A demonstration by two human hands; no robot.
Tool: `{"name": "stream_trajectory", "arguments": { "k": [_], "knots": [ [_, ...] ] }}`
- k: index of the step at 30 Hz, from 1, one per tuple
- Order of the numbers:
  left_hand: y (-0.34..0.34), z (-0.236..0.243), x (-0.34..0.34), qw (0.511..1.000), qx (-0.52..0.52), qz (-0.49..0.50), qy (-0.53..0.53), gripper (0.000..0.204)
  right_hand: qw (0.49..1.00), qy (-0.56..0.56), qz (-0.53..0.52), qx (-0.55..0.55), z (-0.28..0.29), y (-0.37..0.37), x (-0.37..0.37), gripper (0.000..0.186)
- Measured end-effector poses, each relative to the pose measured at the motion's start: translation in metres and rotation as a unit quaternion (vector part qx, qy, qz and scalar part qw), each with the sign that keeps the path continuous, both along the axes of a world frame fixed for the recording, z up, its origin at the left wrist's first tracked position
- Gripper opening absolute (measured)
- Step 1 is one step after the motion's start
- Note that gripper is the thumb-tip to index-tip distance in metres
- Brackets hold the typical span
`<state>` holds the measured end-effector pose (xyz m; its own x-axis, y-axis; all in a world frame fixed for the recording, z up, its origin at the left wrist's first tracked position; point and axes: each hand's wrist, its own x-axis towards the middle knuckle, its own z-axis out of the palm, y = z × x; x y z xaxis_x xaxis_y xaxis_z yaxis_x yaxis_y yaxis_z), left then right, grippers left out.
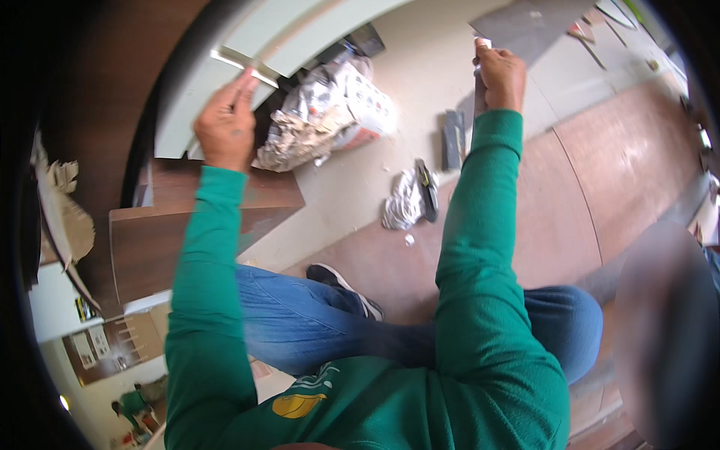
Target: The person is installing a white trim piece on a wooden cabinet. They use a metal ruler to measure and align the trim, then use a utility knife to cut it to size. The person repeatedly checks the fit and makes adjustments.
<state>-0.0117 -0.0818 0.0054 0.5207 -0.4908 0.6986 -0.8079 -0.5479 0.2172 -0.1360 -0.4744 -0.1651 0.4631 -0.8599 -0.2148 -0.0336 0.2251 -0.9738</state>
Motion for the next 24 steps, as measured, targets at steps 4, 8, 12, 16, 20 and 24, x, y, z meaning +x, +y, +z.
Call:
{"name": "stream_trajectory", "arguments": {
  "k": [4, 8, 12, 16, 20, 24],
  "knots": [
    [0.029, 0.027, 0.002, 0.987, 0.146, 0.007, -0.069, 0.018, 0.929, 0.333, 0.092, -0.136, -0.103, 0.000, -0.030, 0.068],
    [0.044, 0.028, -0.011, 0.990, 0.115, 0.079, 0.031, 0.014, 0.938, 0.324, 0.061, -0.107, -0.211, 0.016, -0.075, 0.062],
    [0.075, 0.042, 0.005, 0.982, 0.175, -0.003, -0.068, 0.015, 0.970, 0.228, 0.071, 0.053, -0.198, 0.074, -0.060, 0.044],
    [0.096, 0.025, 0.006, 0.991, 0.122, 0.025, -0.042, 0.015, 0.973, 0.221, 0.057, 0.025, -0.181, 0.079, -0.040, 0.046],
    [0.099, 0.019, 0.005, 0.998, 0.044, 0.037, 0.008, 0.019, 0.981, 0.182, 0.062, 0.020, -0.166, 0.088, -0.042, 0.044],
    [0.117, 0.014, 0.003, 0.998, 0.027, 0.039, 0.029, 0.026, 0.975, 0.213, 0.069, 0.006, -0.169, 0.095, -0.060, 0.042]
  ]
}}
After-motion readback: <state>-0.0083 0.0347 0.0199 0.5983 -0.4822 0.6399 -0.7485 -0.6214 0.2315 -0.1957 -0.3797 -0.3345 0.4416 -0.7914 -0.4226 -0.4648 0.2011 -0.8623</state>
